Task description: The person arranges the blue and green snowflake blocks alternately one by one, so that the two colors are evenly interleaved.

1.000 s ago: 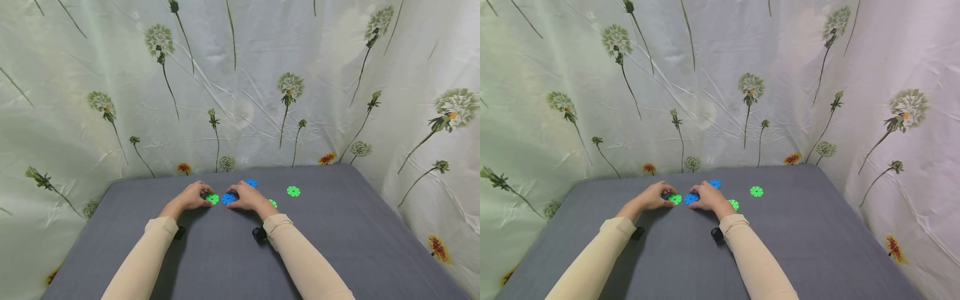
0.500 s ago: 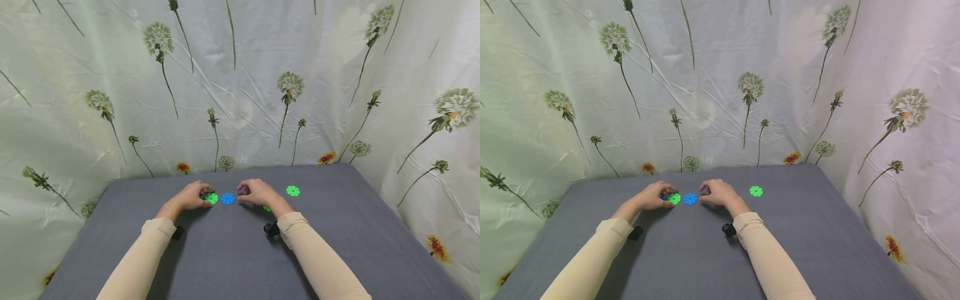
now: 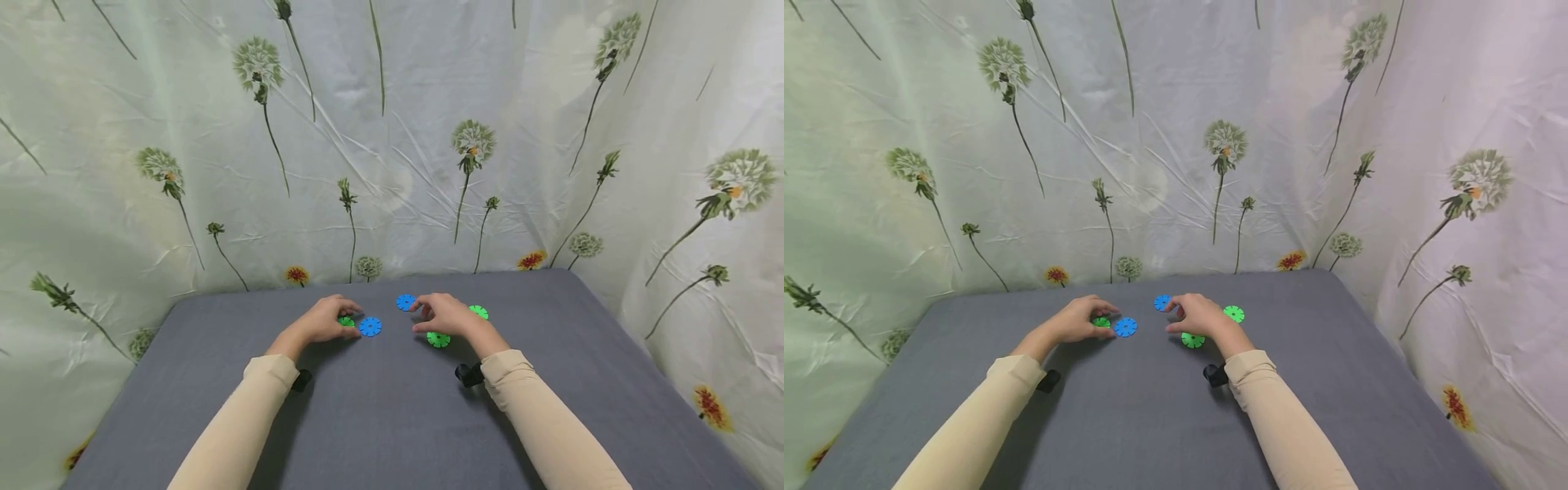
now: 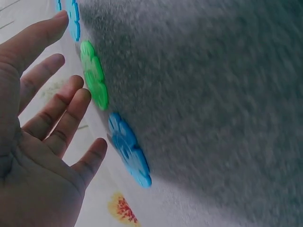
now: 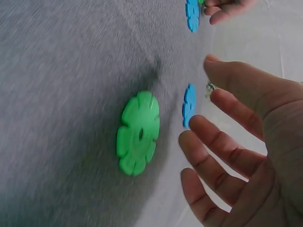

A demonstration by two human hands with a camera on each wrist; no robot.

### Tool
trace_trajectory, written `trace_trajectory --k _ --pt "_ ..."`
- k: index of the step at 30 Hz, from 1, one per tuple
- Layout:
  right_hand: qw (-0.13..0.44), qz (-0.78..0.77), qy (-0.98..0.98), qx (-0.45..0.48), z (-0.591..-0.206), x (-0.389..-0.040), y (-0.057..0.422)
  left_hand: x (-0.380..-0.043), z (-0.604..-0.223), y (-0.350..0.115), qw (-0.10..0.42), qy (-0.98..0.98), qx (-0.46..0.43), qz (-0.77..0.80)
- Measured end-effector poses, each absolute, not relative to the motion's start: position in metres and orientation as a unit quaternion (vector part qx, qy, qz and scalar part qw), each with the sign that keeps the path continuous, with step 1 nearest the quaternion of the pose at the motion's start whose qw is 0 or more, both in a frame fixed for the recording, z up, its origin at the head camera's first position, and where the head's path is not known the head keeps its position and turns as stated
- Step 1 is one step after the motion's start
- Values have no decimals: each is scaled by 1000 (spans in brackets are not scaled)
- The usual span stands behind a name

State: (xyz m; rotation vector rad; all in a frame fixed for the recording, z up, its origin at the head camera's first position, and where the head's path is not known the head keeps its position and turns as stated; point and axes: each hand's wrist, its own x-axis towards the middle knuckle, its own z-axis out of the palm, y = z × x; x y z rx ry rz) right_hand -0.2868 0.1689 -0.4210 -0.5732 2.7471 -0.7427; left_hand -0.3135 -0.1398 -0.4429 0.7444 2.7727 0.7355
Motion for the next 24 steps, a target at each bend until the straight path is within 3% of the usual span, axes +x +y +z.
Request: trace_trajectory --k 12,24 --pt "135 -251 939 -193 -432 -273 198 -316 -450 -124 91 931 246 252" --pt "99 -284 932 -203 -443 -267 208 -318 -454 -115 98 931 241 257"
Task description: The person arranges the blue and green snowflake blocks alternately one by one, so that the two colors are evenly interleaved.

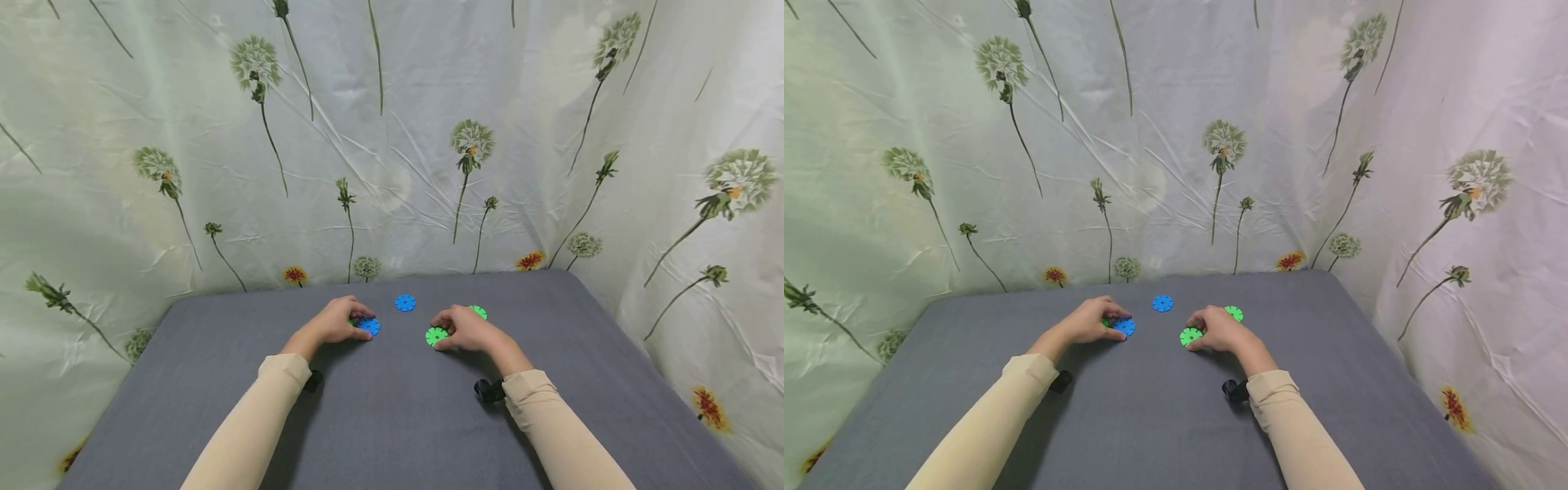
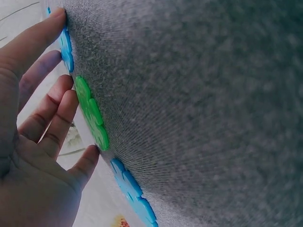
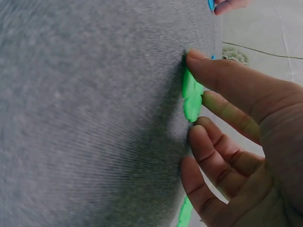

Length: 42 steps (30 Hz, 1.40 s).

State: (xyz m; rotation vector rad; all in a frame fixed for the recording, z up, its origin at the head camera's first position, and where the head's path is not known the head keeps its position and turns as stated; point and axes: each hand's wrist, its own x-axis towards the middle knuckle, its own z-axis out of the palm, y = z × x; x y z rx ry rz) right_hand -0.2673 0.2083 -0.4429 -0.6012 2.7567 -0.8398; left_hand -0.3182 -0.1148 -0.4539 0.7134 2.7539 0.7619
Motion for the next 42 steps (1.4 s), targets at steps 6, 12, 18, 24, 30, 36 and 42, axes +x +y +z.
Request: trace_trajectory --k 6,12,18,24,30,36,42 --pt "94 -293 933 -186 -446 -266 208 -320 -454 -114 93 931 244 257" --pt "86 -302 931 -184 -450 -266 207 -319 -454 -113 93 934 224 263" --pt "66 -310 931 -184 -452 -262 207 -318 -452 -112 94 934 218 266" --pt "76 -343 918 -184 -454 -258 208 -318 -452 -113 106 934 207 272" --pt "96 -386 898 -189 -455 -257 214 -319 -452 -112 110 933 197 279" --pt "110 -390 892 -199 -456 -256 218 -320 -454 -111 113 934 195 278" --pt "101 -374 899 -202 -456 -256 218 -322 -457 -112 112 933 195 280"
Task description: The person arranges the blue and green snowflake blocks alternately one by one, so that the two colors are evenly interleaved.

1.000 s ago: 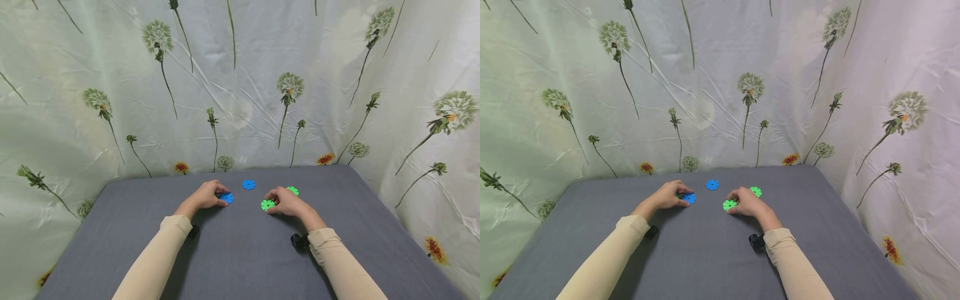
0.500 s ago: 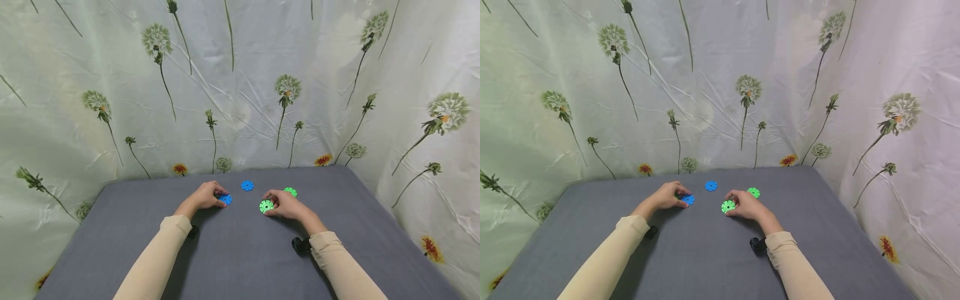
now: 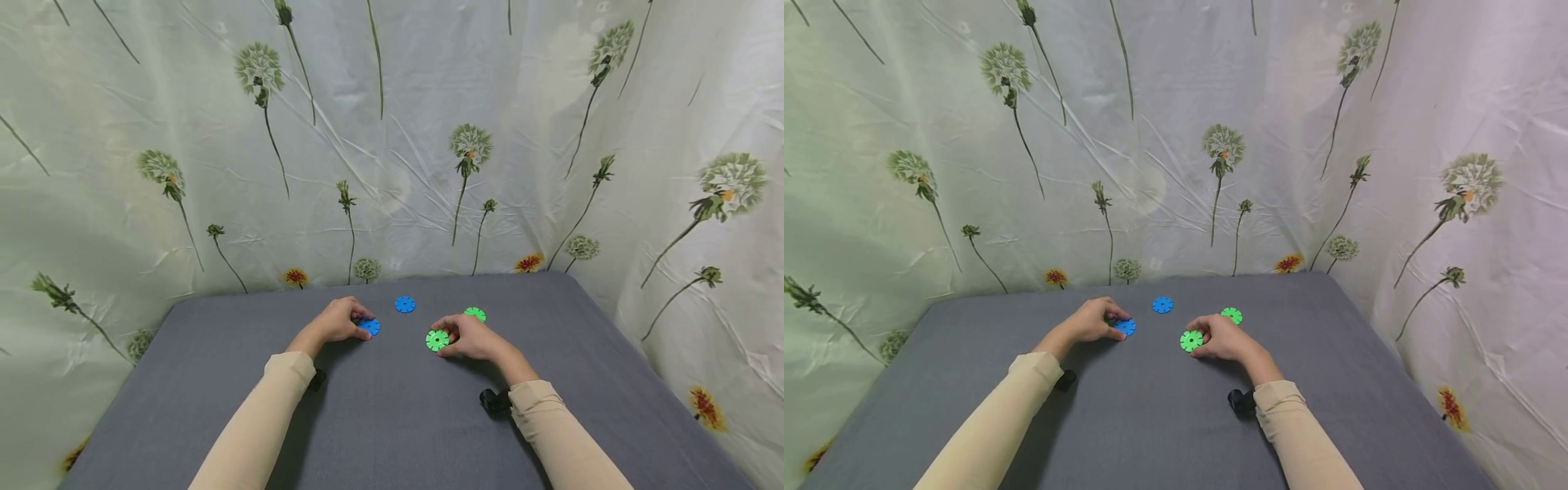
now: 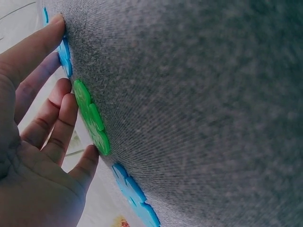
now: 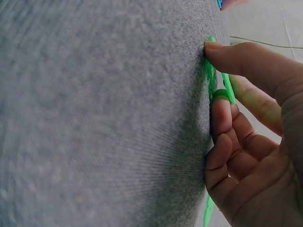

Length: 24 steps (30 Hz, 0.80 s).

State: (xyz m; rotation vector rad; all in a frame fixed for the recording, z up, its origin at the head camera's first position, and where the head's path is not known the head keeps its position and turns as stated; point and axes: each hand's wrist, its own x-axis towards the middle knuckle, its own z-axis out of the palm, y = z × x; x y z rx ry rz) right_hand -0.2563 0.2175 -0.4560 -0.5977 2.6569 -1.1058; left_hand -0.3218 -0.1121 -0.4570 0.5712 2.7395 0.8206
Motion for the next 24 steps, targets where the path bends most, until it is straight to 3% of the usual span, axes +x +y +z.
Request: trace_trajectory --k 24 --pt "93 -383 900 -187 -452 -272 206 -318 -453 -112 108 931 191 291"
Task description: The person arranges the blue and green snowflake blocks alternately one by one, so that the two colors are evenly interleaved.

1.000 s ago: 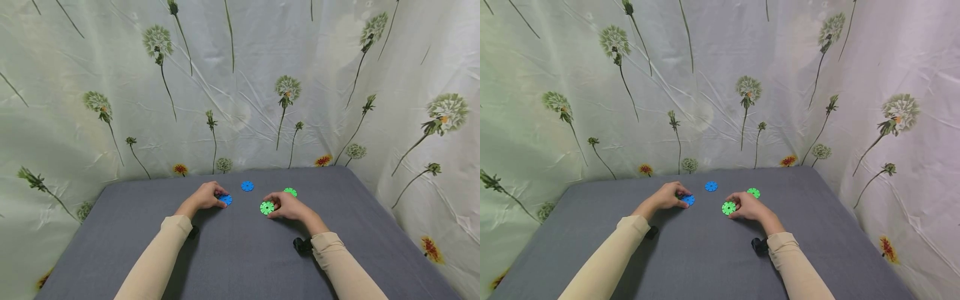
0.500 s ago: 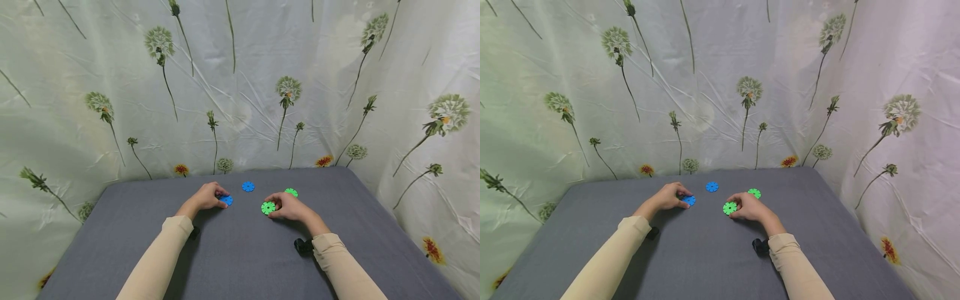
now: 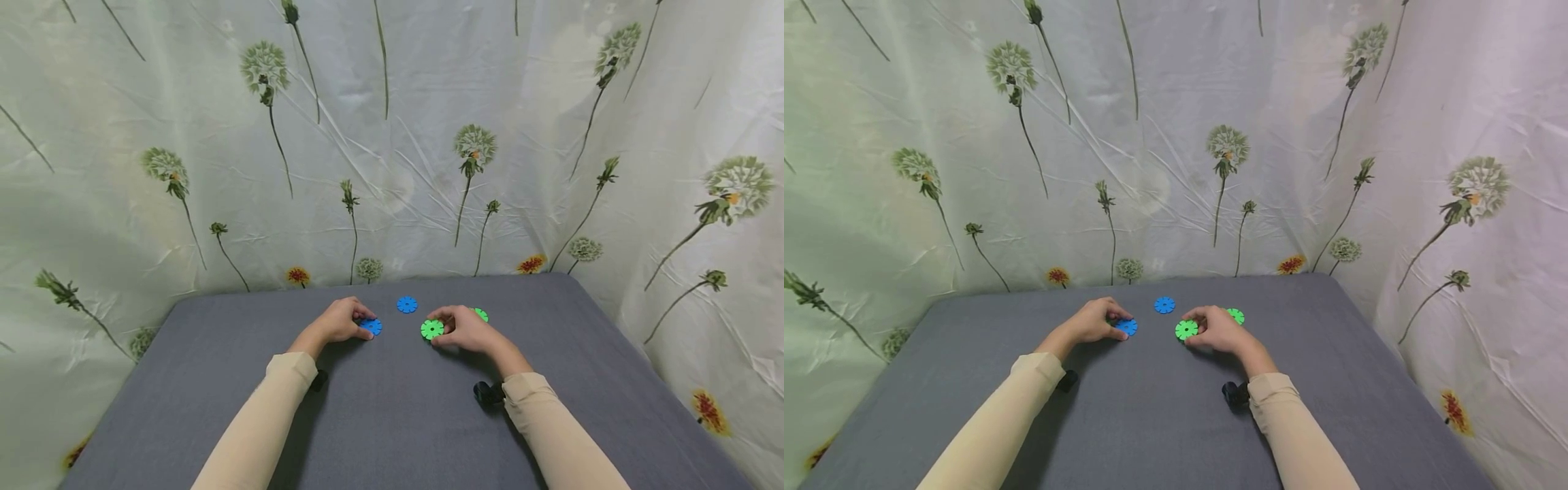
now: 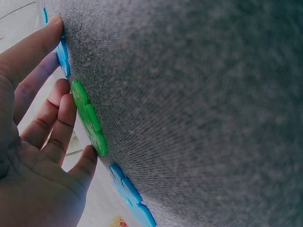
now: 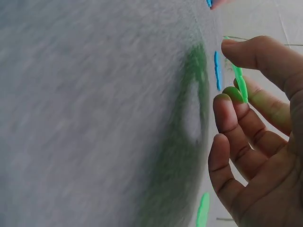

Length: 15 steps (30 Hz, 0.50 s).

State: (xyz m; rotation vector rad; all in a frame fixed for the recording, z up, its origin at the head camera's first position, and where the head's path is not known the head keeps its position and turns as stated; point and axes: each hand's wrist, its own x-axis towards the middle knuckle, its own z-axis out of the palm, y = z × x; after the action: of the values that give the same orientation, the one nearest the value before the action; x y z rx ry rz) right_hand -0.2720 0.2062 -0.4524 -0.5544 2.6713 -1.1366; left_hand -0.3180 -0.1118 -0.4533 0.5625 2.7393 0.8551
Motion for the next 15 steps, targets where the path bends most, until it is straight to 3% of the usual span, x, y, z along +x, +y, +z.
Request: trace_trajectory --k 15 --pt "87 -362 907 -195 -446 -287 168 -319 -455 -111 104 933 183 292"
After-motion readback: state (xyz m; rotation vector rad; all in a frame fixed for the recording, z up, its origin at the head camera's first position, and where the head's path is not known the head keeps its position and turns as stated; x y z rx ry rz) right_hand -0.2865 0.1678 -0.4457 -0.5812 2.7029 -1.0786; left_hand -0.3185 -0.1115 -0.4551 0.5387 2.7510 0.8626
